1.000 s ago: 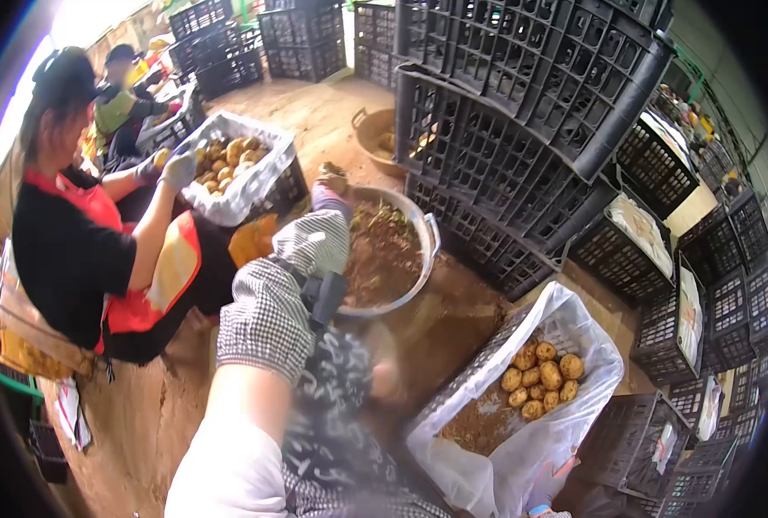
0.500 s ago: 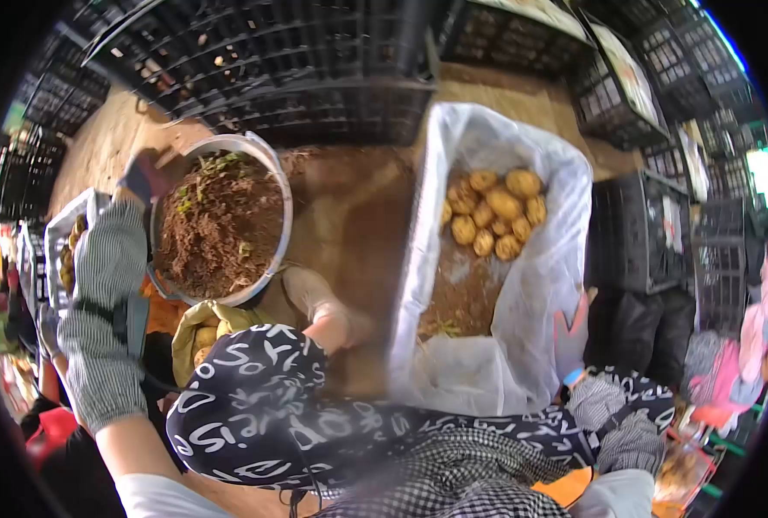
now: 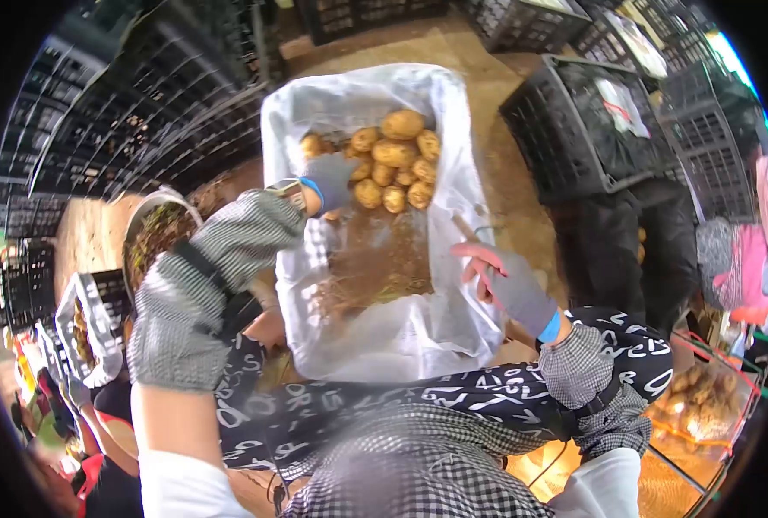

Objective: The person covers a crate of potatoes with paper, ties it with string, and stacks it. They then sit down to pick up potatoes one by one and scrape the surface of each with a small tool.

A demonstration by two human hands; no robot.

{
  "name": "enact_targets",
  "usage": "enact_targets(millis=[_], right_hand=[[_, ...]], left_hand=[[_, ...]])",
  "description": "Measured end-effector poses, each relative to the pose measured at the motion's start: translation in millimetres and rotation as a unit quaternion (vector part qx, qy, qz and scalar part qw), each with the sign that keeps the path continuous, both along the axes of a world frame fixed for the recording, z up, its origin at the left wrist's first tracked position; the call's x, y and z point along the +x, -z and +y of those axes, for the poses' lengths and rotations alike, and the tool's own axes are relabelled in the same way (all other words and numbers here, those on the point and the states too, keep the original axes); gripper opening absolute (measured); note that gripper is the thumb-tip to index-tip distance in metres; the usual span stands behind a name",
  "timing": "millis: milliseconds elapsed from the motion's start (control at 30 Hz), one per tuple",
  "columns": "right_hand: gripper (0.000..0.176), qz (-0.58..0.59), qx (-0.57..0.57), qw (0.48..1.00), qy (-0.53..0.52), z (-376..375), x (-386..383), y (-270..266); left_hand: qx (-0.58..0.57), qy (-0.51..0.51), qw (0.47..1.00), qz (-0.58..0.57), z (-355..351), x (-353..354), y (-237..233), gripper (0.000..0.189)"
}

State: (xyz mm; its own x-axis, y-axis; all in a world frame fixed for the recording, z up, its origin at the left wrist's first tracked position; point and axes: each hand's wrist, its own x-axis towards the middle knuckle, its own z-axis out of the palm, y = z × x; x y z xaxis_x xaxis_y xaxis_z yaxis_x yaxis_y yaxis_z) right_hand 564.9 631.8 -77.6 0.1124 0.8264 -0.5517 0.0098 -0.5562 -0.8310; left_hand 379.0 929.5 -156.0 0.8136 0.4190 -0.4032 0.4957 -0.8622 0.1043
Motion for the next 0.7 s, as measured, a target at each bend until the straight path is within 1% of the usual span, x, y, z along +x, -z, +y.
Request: enact_targets(millis=[33,67,133,167,200,267,300,367,400,433,467,500,567,600,667,700], right_hand=[[0.030,0.005,-0.061,0.997,-0.050,-3.2,14.7,3.7],[0.027,-0.034,-0.025,0.995,-0.085,-15.5,24.6,18.2],[0.023,-0.117,0.050,0.981,-0.145,-40.6,44.0,47.1],[0.022,-0.133,0.018,0.980,-0.147,-39.0,47.5,43.6],[0.022,-0.147,-0.014,0.978,-0.149,-38.8,49.1,37.9],[0.020,-0.141,-0.037,0.979,-0.140,-42.6,56.9,2.1],[0.019,-0.143,-0.045,0.979,-0.137,-42.3,60.7,-9.2],[0.017,-0.325,0.031,0.933,-0.150,-50.8,54.6,-5.7],[0.017,-0.406,0.069,0.897,-0.158,-54.6,47.4,-0.6],[0.017,-0.461,0.068,0.860,-0.207,-52.6,40.3,7.1],[0.018,-0.515,0.069,0.817,-0.251,-48.3,32.3,14.8],[0.020,-0.567,0.070,0.768,-0.290,-44.4,24.3,17.0],[0.023,-0.554,-0.031,0.774,-0.306,-42.5,19.8,-17.0],[0.025,-0.548,-0.084,0.770,-0.314,-41.7,21.3,-30.4],[0.028,-0.530,0.056,0.818,-0.215,-46.0,21.7,-32.9],[0.030,-0.511,0.125,0.835,-0.164,-48.7,20.1,-32.7]], left_hand=[[0.001,-0.024,0.996,0.085,6.6,11.7,30.2,0.043],[0.003,-0.047,0.984,0.172,13.0,15.7,63.0,0.041],[0.102,-0.063,0.987,0.103,19.1,-0.8,134.1,0.041],[0.107,-0.069,0.981,0.144,13.6,6.5,125.0,0.040],[0.115,-0.083,0.979,0.149,10.0,9.7,128.4,0.041],[0.137,-0.113,0.972,0.153,7.7,12.6,129.6,0.041],[0.103,-0.090,0.979,0.152,9.0,11.1,122.2,0.047],[0.006,-0.116,0.989,0.092,4.7,12.1,107.7,0.055],[-0.044,-0.133,0.988,0.066,-1.2,8.6,101.5,0.059],[-0.114,-0.162,0.980,0.025,-3.6,11.4,97.4,0.073],[-0.206,-0.178,0.961,-0.054,-7.5,13.1,90.8,0.076],[-0.294,-0.189,0.927,-0.134,-10.3,13.1,87.3,0.079],[-0.456,-0.221,0.833,-0.225,-38.6,18.1,32.3,0.080],[-0.492,-0.215,0.806,-0.249,-48.9,18.8,3.0,0.081],[-0.567,-0.208,0.742,-0.291,-78.4,9.3,-46.0,0.082],[-0.577,-0.172,0.726,-0.333,-92.6,4.3,-60.5,0.083]])
